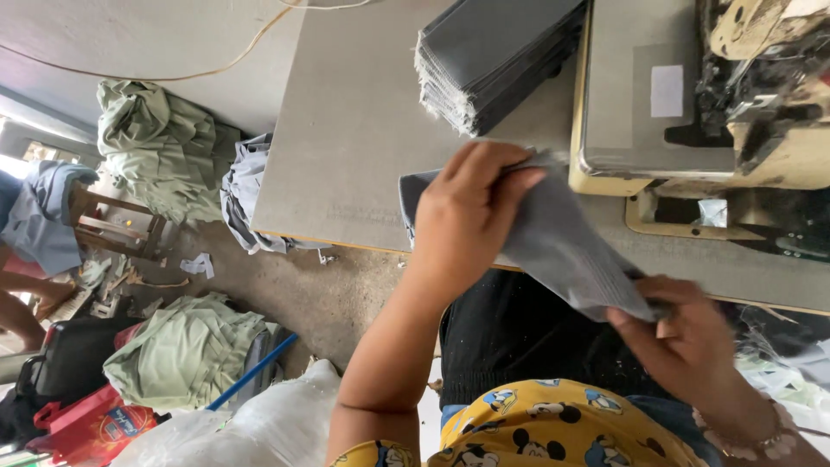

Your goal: Sorting and inspecting small rectangular fabric pieces on a sewing table

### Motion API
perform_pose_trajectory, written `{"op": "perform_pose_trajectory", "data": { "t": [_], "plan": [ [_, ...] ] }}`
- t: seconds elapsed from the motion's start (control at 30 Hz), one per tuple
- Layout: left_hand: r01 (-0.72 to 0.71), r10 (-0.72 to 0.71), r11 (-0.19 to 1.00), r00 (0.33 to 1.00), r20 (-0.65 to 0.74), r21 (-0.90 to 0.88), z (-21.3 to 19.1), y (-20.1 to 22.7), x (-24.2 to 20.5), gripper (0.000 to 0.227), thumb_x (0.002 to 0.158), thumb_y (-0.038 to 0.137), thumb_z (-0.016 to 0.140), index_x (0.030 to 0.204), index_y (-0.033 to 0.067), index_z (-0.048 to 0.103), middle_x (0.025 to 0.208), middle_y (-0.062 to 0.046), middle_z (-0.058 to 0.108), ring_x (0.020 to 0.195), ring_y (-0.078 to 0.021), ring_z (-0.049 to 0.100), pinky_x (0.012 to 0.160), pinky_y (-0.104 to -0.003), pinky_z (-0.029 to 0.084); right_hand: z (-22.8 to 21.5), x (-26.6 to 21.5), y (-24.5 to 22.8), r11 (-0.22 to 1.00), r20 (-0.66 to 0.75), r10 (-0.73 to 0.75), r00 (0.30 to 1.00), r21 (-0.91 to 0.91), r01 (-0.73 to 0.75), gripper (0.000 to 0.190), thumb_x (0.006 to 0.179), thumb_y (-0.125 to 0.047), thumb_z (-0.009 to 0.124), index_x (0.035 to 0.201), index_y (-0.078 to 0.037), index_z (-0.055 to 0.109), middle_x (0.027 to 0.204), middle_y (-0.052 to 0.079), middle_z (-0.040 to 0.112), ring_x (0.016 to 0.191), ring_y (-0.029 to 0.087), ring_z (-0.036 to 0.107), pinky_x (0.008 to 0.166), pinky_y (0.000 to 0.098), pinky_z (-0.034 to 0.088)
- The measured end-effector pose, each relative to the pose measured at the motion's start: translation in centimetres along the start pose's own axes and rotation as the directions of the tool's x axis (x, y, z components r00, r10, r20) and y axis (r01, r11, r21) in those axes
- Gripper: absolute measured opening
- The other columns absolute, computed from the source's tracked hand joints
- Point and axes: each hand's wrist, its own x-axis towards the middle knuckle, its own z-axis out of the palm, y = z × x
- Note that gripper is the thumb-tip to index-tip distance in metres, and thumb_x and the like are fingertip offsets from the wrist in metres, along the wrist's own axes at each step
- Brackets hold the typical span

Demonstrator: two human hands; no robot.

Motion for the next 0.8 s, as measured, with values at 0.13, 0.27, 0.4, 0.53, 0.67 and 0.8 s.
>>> {"op": "perform_pose_trajectory", "data": {
  "t": [0.13, 0.27, 0.4, 0.53, 0.67, 0.8],
  "plan": [
    [0.323, -0.325, 0.933, 0.946, 0.016, -0.156, 0.6, -1.5, -2.3, 0.013, 0.096, 0.022, 0.07, 0.102, 0.0115, 0.066, 0.092, -0.002, 0.07, 0.081, -0.016, 0.065, 0.077, -0.029, 0.05, -1.3, -2.0, 1.8, 0.98, -0.359, -0.085, 0.929, 0.14, 0.144, 0.046, 0.088, -0.004, 0.073, 0.129, 0.006, 0.053, 0.061, 0.008, 0.053, 0.036, 0.004, 0.035, 0.049, 0.0236, 0.043],
    [0.359, -0.38, 0.894, 0.924, -0.032, -0.27, 0.8, -2.2, -3.6, 0.017, 0.098, 0.024, 0.068, 0.101, 0.0076, 0.065, 0.092, -0.001, 0.068, 0.085, -0.0132, 0.064, 0.078, -0.026, 0.05, -3.0, -0.8, -1.5, 0.869, -0.238, -0.151, 0.959, 0.431, 0.244, 0.02, 0.092, -0.005, 0.062, 0.111, 0.0, 0.061, 0.102, 0.021, 0.072, 0.109, 0.038, 0.074, 0.078, 0.0466, 0.066],
    [0.297, -0.329, 0.907, 0.942, -0.061, -0.299, 0.7, -2.6, -4.4, 0.017, 0.099, 0.023, 0.067, 0.096, 0.0069, 0.062, 0.087, 0.0, 0.062, 0.081, -0.0116, 0.057, 0.074, -0.026, 0.046, -4.9, 0.8, -3.1, 0.835, 0.186, -0.323, 0.928, 0.518, 0.187, 0.034, 0.096, -0.033, 0.067, 0.074, -0.009, 0.055, 0.133, 0.017, 0.061, 0.108, 0.026, 0.071, 0.089, 0.0402, 0.054],
    [0.27, -0.316, 0.86, 0.948, -0.038, -0.434, 0.2, -3.6, -6.2, 0.026, 0.088, 0.023, 0.079, 0.093, 0.0082, 0.058, 0.086, 0.002, 0.049, 0.069, -0.0071, 0.037, 0.06, -0.023, 0.029, -5.4, 1.7, -2.4, 0.95, -0.112, -0.301, 0.947, -0.124, 0.288, 0.026, 0.086, -0.024, 0.076, 0.069, -0.01, 0.061, 0.119, 0.007, 0.071, 0.098, 0.022, 0.071, 0.075, 0.0376, 0.057],
    [0.335, -0.199, 0.743, 0.937, 0.286, -0.58, -2.1, -3.9, -6.6, 0.022, 0.09, 0.017, 0.078, 0.108, 0.0067, 0.071, 0.093, 0.0, 0.066, 0.08, -0.0099, 0.057, 0.071, -0.023, 0.042, -5.5, 0.7, 0.5, 0.976, -0.128, -0.098, 0.987, 0.18, 0.121, 0.047, 0.085, -0.013, 0.075, 0.132, -0.017, 0.07, 0.086, -0.005, 0.082, 0.04, 0.003, 0.038, 0.037, 0.0232, 0.034],
    [0.502, -0.369, 0.798, 0.844, 0.389, -0.333, -2.8, -3.3, -8.1, 0.013, 0.087, 0.0, 0.075, 0.098, 0.0075, 0.073, 0.098, -0.006, 0.077, 0.062, -0.0056, 0.05, 0.053, -0.02, 0.04, -6.0, 1.8, 1.3, 0.998, -0.038, 0.059, 0.998, -0.013, -0.06, 0.041, 0.087, -0.02, 0.073, 0.127, -0.028, 0.069, 0.104, -0.007, 0.085, 0.083, 0.007, 0.084, 0.067, 0.0253, 0.065]
  ]
}}
